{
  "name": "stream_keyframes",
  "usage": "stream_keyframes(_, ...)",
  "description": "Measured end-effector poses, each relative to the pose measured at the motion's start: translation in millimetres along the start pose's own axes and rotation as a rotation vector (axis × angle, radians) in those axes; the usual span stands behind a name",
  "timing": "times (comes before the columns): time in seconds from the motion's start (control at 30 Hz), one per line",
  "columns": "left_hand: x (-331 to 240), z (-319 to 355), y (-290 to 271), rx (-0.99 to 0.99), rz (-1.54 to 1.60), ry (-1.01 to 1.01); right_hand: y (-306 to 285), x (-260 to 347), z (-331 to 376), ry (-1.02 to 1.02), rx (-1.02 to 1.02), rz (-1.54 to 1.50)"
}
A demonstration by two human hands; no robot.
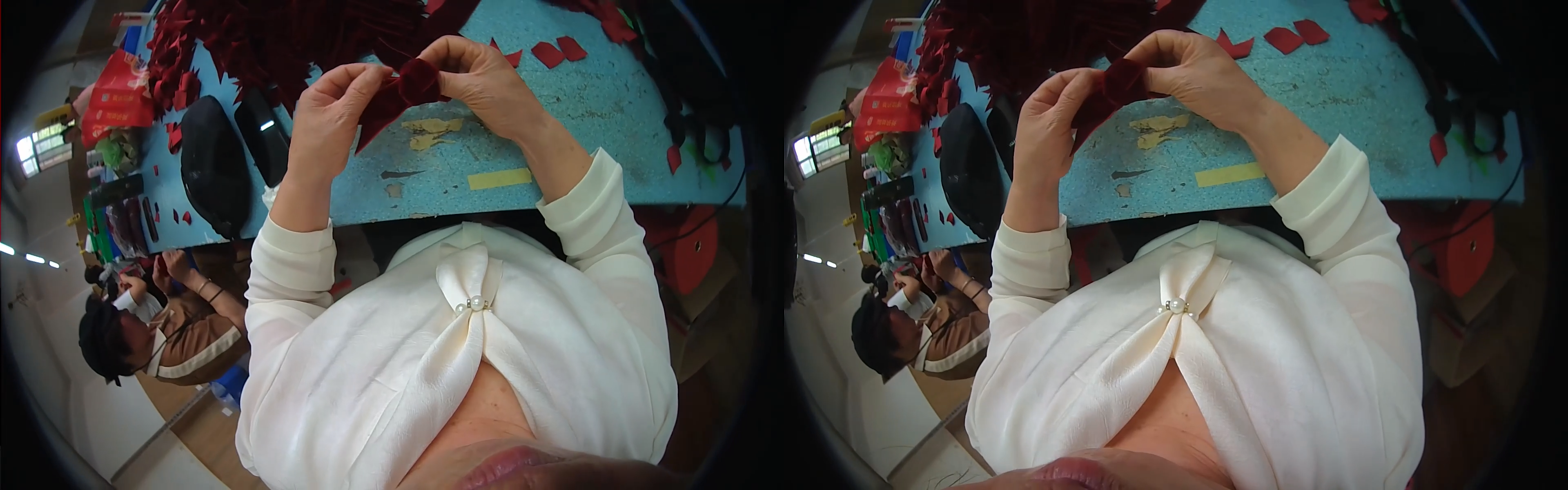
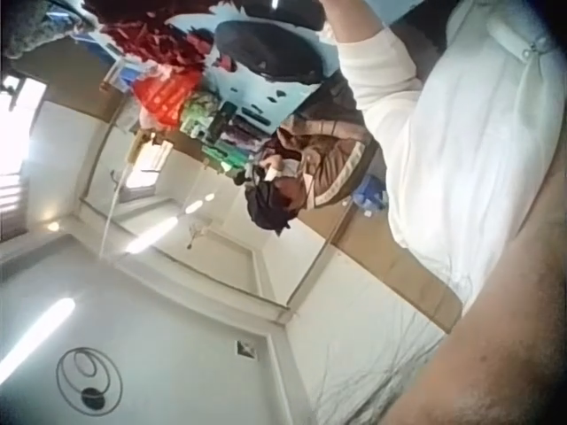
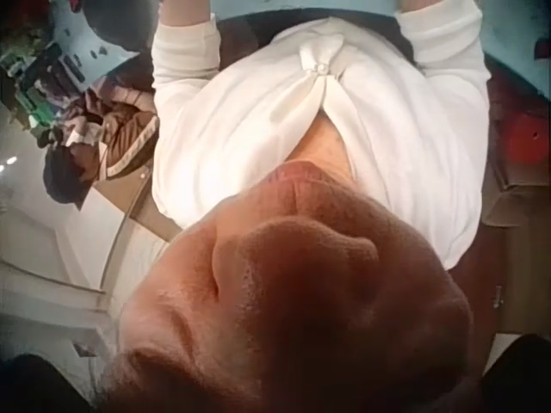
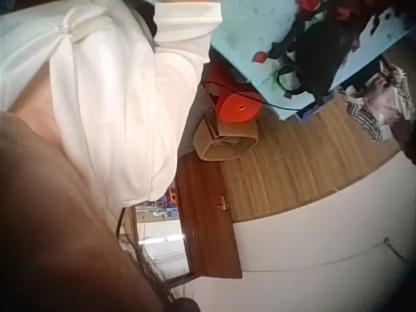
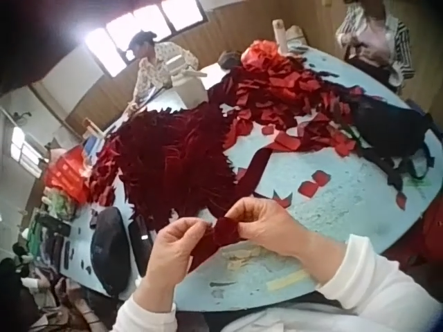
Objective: Folding and tying strips of red ribbon into decorative bows.
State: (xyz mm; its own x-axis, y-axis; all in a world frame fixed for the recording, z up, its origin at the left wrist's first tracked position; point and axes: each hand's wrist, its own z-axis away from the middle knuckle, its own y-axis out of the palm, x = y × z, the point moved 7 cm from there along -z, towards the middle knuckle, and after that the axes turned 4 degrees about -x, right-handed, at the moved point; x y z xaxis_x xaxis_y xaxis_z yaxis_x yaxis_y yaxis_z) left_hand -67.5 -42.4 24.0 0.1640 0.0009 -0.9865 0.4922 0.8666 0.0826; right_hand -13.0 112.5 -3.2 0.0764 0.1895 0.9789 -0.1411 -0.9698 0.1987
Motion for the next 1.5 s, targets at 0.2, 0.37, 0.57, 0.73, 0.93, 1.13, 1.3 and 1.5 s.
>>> stream_keyframes(0.2,-1,4,8,0.05,-0.053,-0.031,-2,0,-1,-0.053,0.0,0.011)
stream_keyframes(0.37,5,6,12,0.052,-0.09,-0.07,-2,-3,-2,-0.055,0.017,-0.008)
stream_keyframes(0.57,18,5,15,0.089,-0.01,-0.086,0,-5,-1,0.013,0.076,0.024)
stream_keyframes(0.73,25,4,17,0.119,0.071,-0.116,-3,-3,1,0.07,0.067,0.081)
stream_keyframes(0.93,45,-5,17,0.103,0.432,-0.212,-6,7,0,0.052,0.045,0.03)
stream_keyframes(1.13,45,-15,26,0.174,0.587,-0.19,-16,29,0,-0.238,-0.029,0.199)
stream_keyframes(1.3,41,-20,24,0.1,0.435,-0.046,-2,57,11,-0.612,-0.144,0.719)
stream_keyframes(1.5,30,-20,17,0.032,0.169,0.14,2,57,11,-0.748,-0.133,0.853)
